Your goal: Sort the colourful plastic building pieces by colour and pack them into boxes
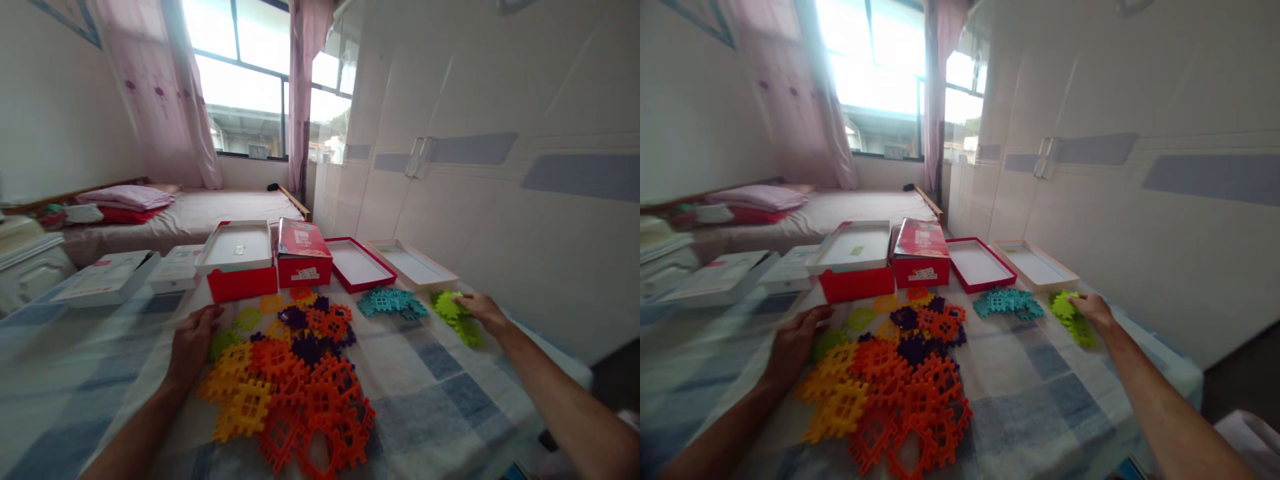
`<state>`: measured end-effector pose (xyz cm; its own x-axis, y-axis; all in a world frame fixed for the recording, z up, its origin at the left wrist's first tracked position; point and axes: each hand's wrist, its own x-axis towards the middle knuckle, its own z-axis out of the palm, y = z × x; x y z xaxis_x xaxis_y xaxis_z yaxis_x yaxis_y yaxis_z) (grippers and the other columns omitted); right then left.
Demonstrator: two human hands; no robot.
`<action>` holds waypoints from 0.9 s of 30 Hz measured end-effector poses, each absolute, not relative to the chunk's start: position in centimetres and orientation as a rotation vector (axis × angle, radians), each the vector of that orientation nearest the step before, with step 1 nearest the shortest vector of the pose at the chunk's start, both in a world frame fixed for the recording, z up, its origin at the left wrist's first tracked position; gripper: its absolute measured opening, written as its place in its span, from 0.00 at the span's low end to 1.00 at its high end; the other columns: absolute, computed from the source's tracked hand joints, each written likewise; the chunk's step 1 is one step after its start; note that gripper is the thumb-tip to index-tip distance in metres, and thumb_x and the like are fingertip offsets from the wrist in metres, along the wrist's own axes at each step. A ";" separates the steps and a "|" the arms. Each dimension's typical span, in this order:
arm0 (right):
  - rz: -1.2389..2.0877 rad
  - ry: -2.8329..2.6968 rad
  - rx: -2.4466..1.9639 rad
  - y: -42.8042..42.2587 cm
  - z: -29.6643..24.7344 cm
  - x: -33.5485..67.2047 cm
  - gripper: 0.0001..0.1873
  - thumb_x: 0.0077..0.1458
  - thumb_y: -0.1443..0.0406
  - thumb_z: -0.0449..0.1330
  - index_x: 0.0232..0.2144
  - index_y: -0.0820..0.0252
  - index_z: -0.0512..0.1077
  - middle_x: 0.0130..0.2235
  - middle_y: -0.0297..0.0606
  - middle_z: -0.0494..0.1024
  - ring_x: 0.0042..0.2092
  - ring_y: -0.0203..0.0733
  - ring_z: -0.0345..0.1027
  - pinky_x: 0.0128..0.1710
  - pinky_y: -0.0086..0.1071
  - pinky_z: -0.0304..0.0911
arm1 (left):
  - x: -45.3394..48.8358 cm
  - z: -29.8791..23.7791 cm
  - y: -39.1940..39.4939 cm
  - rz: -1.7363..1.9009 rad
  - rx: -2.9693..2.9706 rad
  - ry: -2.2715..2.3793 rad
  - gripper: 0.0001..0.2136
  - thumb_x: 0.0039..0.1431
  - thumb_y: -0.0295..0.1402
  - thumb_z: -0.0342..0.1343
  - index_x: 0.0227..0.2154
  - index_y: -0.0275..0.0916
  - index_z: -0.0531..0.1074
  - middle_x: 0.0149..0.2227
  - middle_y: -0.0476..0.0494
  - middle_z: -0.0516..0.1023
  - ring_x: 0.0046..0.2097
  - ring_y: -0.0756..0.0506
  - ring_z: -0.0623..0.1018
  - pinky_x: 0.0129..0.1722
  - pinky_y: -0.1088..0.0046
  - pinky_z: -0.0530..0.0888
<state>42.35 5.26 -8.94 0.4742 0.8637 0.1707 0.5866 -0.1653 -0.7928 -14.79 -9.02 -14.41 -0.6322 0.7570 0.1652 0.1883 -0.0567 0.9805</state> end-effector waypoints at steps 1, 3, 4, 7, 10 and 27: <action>0.361 -1.215 -1.920 5.4 -9.0 42.4 0.09 0.33 0.63 0.66 0.16 0.55 0.68 0.24 0.48 0.74 0.38 0.57 0.70 0.36 0.49 0.61 | -14.5 -14.2 -9.1 1.796 0.969 1.717 0.16 0.49 0.44 0.55 0.33 0.36 0.75 0.40 0.37 0.77 0.38 0.39 0.77 0.39 0.61 0.73; 0.203 -1.191 -2.010 5.8 -9.0 42.0 0.08 0.36 0.62 0.66 0.20 0.51 0.68 0.33 0.58 0.74 0.50 0.63 0.63 0.43 0.55 0.56 | -14.2 -14.0 -9.1 1.855 0.937 1.684 0.16 0.49 0.44 0.54 0.31 0.35 0.75 0.36 0.38 0.78 0.39 0.40 0.77 0.38 0.64 0.74; 0.040 -1.251 -2.022 6.1 -8.9 41.3 0.07 0.38 0.61 0.65 0.22 0.50 0.69 0.36 0.60 0.73 0.53 0.62 0.61 0.44 0.54 0.55 | -14.3 -14.1 -8.9 1.891 0.907 1.681 0.17 0.50 0.45 0.52 0.32 0.35 0.74 0.35 0.39 0.77 0.39 0.41 0.77 0.37 0.65 0.74; 0.019 -1.656 -1.791 6.0 -8.3 36.4 0.05 0.46 0.59 0.59 0.30 0.47 0.71 0.39 0.58 0.73 0.49 0.55 0.65 0.44 0.50 0.58 | -14.7 -14.4 -8.4 1.996 0.806 1.669 0.19 0.52 0.46 0.47 0.35 0.34 0.72 0.37 0.38 0.77 0.37 0.44 0.77 0.35 0.67 0.74; 0.306 -1.881 -1.550 3.7 -7.2 27.8 0.11 0.48 0.56 0.58 0.37 0.45 0.72 0.42 0.46 0.75 0.39 0.50 0.70 0.38 0.46 0.64 | -15.0 -14.6 -8.3 2.045 0.764 1.632 0.20 0.53 0.46 0.46 0.35 0.33 0.70 0.36 0.38 0.77 0.35 0.45 0.77 0.35 0.68 0.74; 0.169 -2.967 -0.653 0.3 -10.3 -0.9 0.23 0.53 0.71 0.50 0.51 0.59 0.68 0.51 0.45 0.71 0.53 0.48 0.61 0.53 0.39 0.56 | -14.8 -14.8 -8.2 2.059 0.806 1.605 0.19 0.57 0.45 0.44 0.35 0.33 0.70 0.39 0.37 0.75 0.35 0.46 0.77 0.28 0.71 0.73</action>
